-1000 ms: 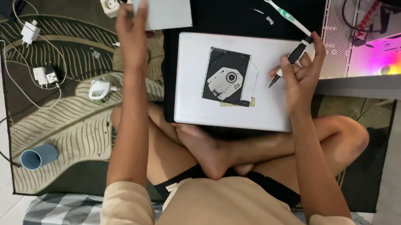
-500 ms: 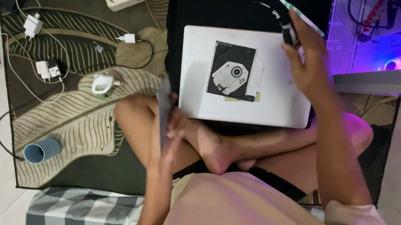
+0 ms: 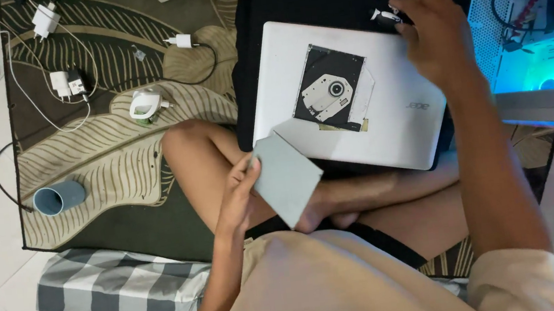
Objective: Concluding work on a CD drive by cleaning connectors with a brush, connecting ribbon cables, and using a screwdriver to secure parts.
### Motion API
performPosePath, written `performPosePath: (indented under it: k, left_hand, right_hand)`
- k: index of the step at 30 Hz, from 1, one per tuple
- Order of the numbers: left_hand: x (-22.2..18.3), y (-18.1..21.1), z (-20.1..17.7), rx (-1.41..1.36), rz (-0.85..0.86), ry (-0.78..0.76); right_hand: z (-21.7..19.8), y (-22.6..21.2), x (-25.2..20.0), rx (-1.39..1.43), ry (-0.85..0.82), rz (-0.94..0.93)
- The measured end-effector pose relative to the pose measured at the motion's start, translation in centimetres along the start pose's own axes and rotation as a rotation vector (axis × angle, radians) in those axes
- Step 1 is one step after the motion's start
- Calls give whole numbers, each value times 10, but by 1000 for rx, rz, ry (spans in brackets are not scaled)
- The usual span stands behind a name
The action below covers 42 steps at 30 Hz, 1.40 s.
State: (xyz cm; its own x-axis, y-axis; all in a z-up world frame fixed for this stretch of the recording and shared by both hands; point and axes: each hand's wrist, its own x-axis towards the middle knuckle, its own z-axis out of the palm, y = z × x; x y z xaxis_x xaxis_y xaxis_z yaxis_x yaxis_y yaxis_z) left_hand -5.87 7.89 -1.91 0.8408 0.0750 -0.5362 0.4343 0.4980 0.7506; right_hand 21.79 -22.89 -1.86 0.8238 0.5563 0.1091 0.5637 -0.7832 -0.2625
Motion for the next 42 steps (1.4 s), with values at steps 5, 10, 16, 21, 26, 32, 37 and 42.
performPosePath:
  k: [5, 10, 16, 21, 26, 32, 37, 42]
  left_hand:
    - [12, 15, -2, -56, 90, 116]
    - [24, 30, 2, -111, 159, 221]
    - [33, 29, -5, -111, 161, 220]
    - [37, 26, -3, -81, 134, 234]
    - [36, 33, 4, -61, 105, 237]
    - [39, 46, 18, 31, 91, 220]
    - [48, 65, 28, 246, 139, 190]
    - [54, 84, 50, 395, 273, 259]
  right_hand:
    - [2, -107, -34, 353, 272, -8]
    - [6, -171, -47, 433, 113, 266]
    - [29, -162, -49, 514, 200, 321]
    - [32, -156, -48, 512, 171, 341]
    - [16, -134, -48, 478, 35, 302]
    - [6, -113, -53, 449, -118, 271]
    - [5, -108, -53, 436, -105, 276]
    - [6, -102, -55, 492, -22, 193]
